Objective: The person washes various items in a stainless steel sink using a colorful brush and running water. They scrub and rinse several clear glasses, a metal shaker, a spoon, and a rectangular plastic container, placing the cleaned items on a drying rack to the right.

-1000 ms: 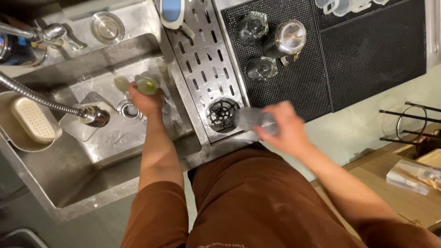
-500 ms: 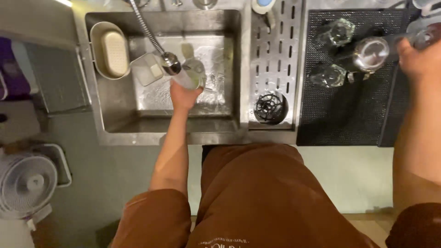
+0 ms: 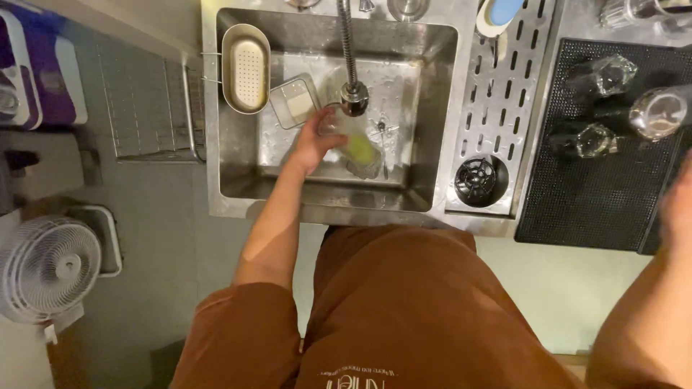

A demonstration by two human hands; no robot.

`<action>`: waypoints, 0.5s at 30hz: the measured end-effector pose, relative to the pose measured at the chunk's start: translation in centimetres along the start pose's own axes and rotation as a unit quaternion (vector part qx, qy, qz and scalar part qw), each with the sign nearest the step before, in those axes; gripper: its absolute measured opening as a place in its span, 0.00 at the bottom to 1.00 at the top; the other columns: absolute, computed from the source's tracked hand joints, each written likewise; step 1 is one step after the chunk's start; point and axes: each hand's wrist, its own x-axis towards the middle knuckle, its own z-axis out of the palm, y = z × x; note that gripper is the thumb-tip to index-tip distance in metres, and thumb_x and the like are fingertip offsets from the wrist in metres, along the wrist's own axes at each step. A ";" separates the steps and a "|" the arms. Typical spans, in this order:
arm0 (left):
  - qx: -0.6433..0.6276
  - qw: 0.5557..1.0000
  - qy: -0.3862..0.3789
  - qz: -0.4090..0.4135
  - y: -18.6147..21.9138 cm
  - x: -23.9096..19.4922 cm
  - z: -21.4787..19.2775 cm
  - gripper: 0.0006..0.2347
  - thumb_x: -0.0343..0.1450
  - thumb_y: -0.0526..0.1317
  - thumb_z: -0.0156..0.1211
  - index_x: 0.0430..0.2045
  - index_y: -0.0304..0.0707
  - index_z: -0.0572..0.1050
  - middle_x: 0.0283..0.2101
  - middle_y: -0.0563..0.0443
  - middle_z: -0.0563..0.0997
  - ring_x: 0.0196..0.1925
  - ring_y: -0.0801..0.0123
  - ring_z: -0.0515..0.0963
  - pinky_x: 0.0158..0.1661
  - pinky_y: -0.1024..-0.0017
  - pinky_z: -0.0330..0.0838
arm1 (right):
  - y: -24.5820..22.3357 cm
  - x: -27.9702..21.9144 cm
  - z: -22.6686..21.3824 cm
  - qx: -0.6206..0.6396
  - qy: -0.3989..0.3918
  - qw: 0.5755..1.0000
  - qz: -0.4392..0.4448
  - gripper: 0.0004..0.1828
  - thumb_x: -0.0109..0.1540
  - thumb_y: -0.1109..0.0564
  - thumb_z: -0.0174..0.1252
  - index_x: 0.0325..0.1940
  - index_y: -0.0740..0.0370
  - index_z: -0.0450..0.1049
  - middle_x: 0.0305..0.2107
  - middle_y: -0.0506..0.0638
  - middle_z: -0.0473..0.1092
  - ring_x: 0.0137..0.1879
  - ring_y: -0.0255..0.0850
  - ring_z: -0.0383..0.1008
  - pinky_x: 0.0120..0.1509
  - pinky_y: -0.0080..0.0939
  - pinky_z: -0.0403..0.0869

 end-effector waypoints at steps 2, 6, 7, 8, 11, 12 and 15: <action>-0.103 0.993 -0.003 -0.057 -3.8 2.2 0.5 0.28 0.61 0.32 0.72 0.56 0.51 0.73 0.48 0.53 0.80 0.40 0.65 0.79 0.30 0.71 0.69 | -11.3 -8.0 2.3 -0.009 0.023 0.999 0.024 0.24 0.86 0.39 0.37 0.39 0.49 0.56 0.35 0.42 0.54 0.43 0.37 0.55 0.49 0.47 0.58; -0.408 0.893 -0.095 -0.163 -3.7 1.5 3.3 0.21 0.68 0.55 0.57 0.42 0.35 0.75 0.34 0.43 0.81 0.34 0.56 0.81 0.36 0.59 0.77 | -25.3 -15.0 7.9 0.203 -0.071 0.960 -0.178 0.20 0.77 0.66 0.51 0.73 0.66 0.58 0.52 0.58 0.66 0.46 0.44 0.71 0.49 0.40 0.74; -0.460 0.868 -0.118 -0.144 -2.6 0.1 3.9 0.29 0.68 0.59 0.54 0.49 0.28 0.72 0.34 0.37 0.79 0.33 0.55 0.80 0.32 0.60 0.77 | -28.8 -16.6 8.9 0.187 -0.136 0.953 -0.195 0.19 0.75 0.65 0.51 0.70 0.67 0.60 0.51 0.58 0.68 0.47 0.46 0.73 0.56 0.45 0.76; -0.462 0.867 -0.120 -0.142 -4.3 0.8 4.2 0.29 0.68 0.59 0.54 0.49 0.28 0.72 0.34 0.37 0.79 0.33 0.55 0.80 0.32 0.60 0.77 | -30.9 -17.3 10.7 0.184 -0.135 0.953 -0.197 0.19 0.75 0.65 0.51 0.70 0.67 0.60 0.51 0.58 0.68 0.47 0.46 0.73 0.56 0.45 0.76; -0.441 0.869 -0.052 -0.221 -9.3 2.6 4.9 0.32 0.67 0.61 0.67 0.56 0.36 0.71 0.48 0.33 0.81 0.47 0.45 0.85 0.47 0.48 0.82 | -38.1 -19.3 15.6 0.183 -0.230 0.904 -0.309 0.24 0.64 0.72 0.57 0.66 0.75 0.68 0.42 0.61 0.73 0.44 0.48 0.75 0.54 0.51 0.78; -0.410 0.880 -0.063 -0.229 -11.0 3.1 4.9 0.34 0.67 0.62 0.68 0.60 0.37 0.68 0.53 0.33 0.79 0.51 0.44 0.82 0.50 0.47 0.79 | -41.0 -20.2 17.0 0.178 -0.282 0.888 -0.317 0.28 0.65 0.66 0.58 0.69 0.68 0.64 0.43 0.58 0.74 0.46 0.47 0.77 0.54 0.49 0.78; -0.322 0.921 -0.065 -0.209 -12.8 3.4 3.4 0.37 0.64 0.61 0.75 0.64 0.41 0.68 0.57 0.35 0.77 0.57 0.46 0.79 0.54 0.45 0.75 | -48.0 -21.4 23.6 0.192 -0.314 0.882 -0.295 0.36 0.67 0.58 0.60 0.75 0.62 0.52 0.45 0.58 0.76 0.46 0.46 0.80 0.52 0.45 0.79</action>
